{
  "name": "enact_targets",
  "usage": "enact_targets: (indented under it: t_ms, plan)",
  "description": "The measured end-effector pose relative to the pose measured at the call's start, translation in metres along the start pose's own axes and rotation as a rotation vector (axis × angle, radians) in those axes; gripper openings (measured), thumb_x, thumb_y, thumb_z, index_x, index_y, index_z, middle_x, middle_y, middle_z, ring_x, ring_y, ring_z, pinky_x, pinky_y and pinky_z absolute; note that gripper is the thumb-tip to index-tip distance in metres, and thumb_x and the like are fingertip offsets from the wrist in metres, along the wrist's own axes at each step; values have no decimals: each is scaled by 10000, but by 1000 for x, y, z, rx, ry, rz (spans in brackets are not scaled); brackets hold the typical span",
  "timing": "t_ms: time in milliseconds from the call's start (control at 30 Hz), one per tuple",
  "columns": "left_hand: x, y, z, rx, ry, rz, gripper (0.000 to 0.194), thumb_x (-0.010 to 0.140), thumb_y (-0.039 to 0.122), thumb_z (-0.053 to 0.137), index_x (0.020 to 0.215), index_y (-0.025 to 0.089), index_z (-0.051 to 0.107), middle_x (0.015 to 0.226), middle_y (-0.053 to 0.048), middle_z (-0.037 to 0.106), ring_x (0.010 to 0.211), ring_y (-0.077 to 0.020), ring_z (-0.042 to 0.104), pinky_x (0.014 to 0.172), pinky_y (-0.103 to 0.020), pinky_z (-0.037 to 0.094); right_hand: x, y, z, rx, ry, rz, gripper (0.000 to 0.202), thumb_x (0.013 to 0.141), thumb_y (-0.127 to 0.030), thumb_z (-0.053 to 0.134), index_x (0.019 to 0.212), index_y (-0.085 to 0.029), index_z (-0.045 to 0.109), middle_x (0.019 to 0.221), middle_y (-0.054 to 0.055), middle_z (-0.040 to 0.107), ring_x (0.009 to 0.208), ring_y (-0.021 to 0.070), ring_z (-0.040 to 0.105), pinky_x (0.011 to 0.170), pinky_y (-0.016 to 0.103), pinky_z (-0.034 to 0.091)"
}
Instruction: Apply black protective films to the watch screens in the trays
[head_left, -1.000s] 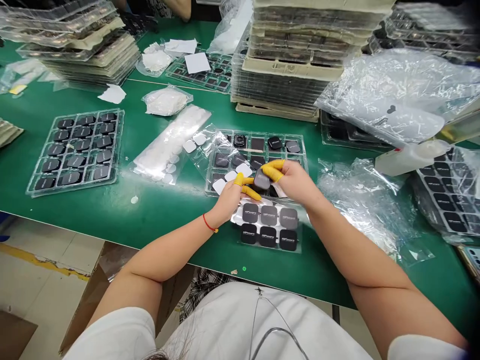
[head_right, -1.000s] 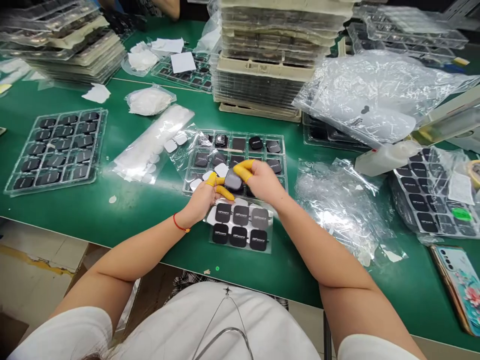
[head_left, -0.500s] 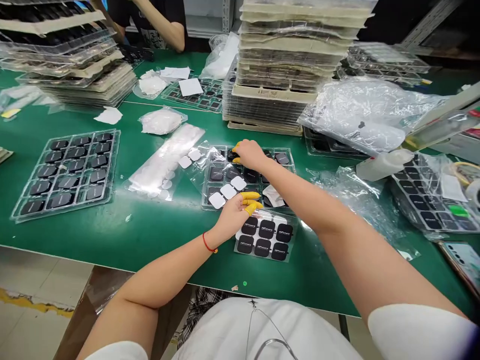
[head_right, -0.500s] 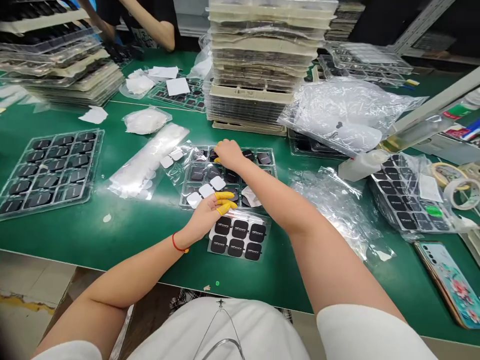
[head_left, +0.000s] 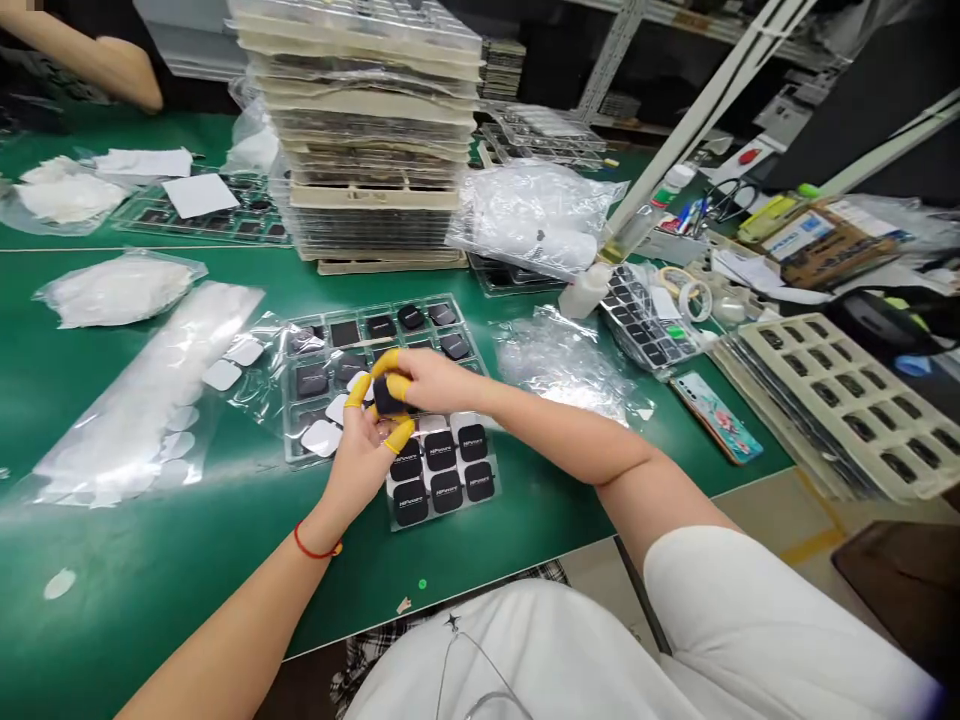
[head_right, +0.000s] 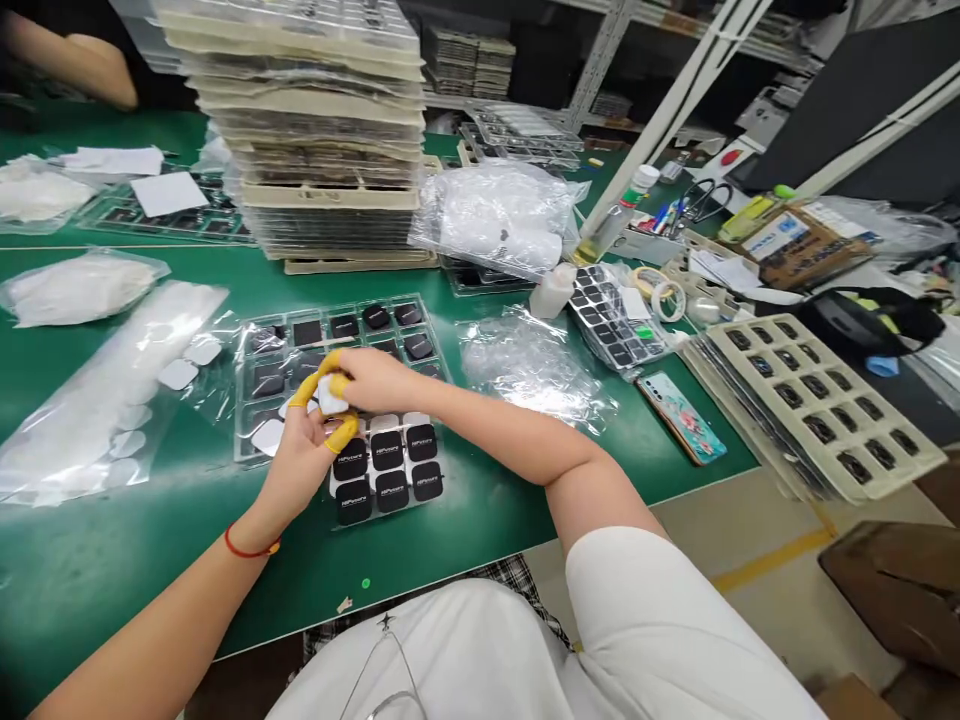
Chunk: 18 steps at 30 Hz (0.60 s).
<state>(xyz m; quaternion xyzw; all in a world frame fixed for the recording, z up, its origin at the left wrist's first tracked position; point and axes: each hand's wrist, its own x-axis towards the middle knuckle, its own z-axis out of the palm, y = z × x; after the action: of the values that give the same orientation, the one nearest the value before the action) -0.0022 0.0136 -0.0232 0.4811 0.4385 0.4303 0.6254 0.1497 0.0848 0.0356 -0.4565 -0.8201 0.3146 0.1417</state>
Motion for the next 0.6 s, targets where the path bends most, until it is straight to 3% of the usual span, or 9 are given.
enact_targets:
  t_ms: [67, 133, 200, 300, 367, 433, 467, 533, 600]
  plan:
    - [-2, -5, 5, 39, -71, 35, 843, 763, 362, 749, 1434, 288, 244, 1253, -87, 574, 1072, -193, 632, 925, -354, 548, -32, -2, 10, -62, -38, -25, 330, 912, -206, 463, 1196, -140, 617, 1015, 64, 690, 824, 165, 577, 729, 284, 412]
    - [-5, -10, 10, 115, -107, 51, 731, 773, 362, 740, 1375, 251, 342, 1308, -104, 542, 1200, -227, 572, 982, -361, 522, -53, -3, 21, -232, 30, -110, 273, 930, -230, 483, 1120, -159, 666, 1038, 97, 669, 875, 197, 554, 779, 334, 406]
    - [-8, -12, 15, 177, -113, 33, 619, 766, 359, 737, 1281, 213, 425, 1257, -102, 556, 1160, -232, 578, 939, -354, 532, -65, -2, 28, -384, 107, -238, 217, 929, -214, 500, 982, -186, 709, 1063, 109, 653, 952, 225, 527, 866, 390, 385]
    - [-11, -12, 19, 239, -127, -49, 550, 752, 337, 737, 1208, 194, 466, 1108, -69, 582, 966, -188, 608, 816, -314, 541, -80, 14, 21, -381, 178, -320, 226, 935, -232, 497, 856, -206, 707, 879, 71, 663, 869, 209, 535, 869, 399, 394]
    - [-12, -9, 19, 260, -155, -100, 504, 773, 314, 716, 1206, 197, 484, 1077, -54, 577, 900, -158, 597, 784, -292, 531, -89, 40, 4, -281, 310, -143, 245, 948, -290, 485, 870, -201, 699, 804, 62, 658, 795, 193, 559, 798, 372, 431]
    - [-12, -6, 18, 239, -194, -117, 505, 764, 284, 724, 1209, 207, 496, 1072, -44, 571, 880, -146, 591, 770, -280, 526, -95, 76, -12, -230, 535, 236, 199, 918, -277, 518, 957, -197, 696, 848, 79, 670, 795, 199, 590, 775, 375, 458]
    - [-12, -4, 17, 234, -210, -112, 520, 752, 273, 736, 1212, 214, 500, 1069, -41, 569, 876, -144, 590, 763, -276, 525, -96, 92, -18, -238, 548, 311, 201, 898, -277, 540, 966, -171, 697, 798, 103, 653, 789, 230, 594, 771, 416, 458]
    - [-13, -2, 15, 248, -253, -96, 535, 750, 257, 741, 1226, 228, 498, 1064, -38, 564, 851, -135, 587, 745, -268, 524, -94, 113, -22, -288, 584, 379, 241, 890, -303, 542, 965, -142, 704, 774, 148, 617, 841, 302, 584, 792, 508, 434]
    - [-14, -1, 14, 278, -291, -60, 533, 767, 244, 725, 1242, 233, 484, 1110, -51, 557, 847, -131, 585, 737, -266, 525, -87, 114, -14, -371, 576, 331, 292, 892, -331, 538, 1020, -135, 712, 869, 184, 623, 924, 344, 568, 822, 545, 412]
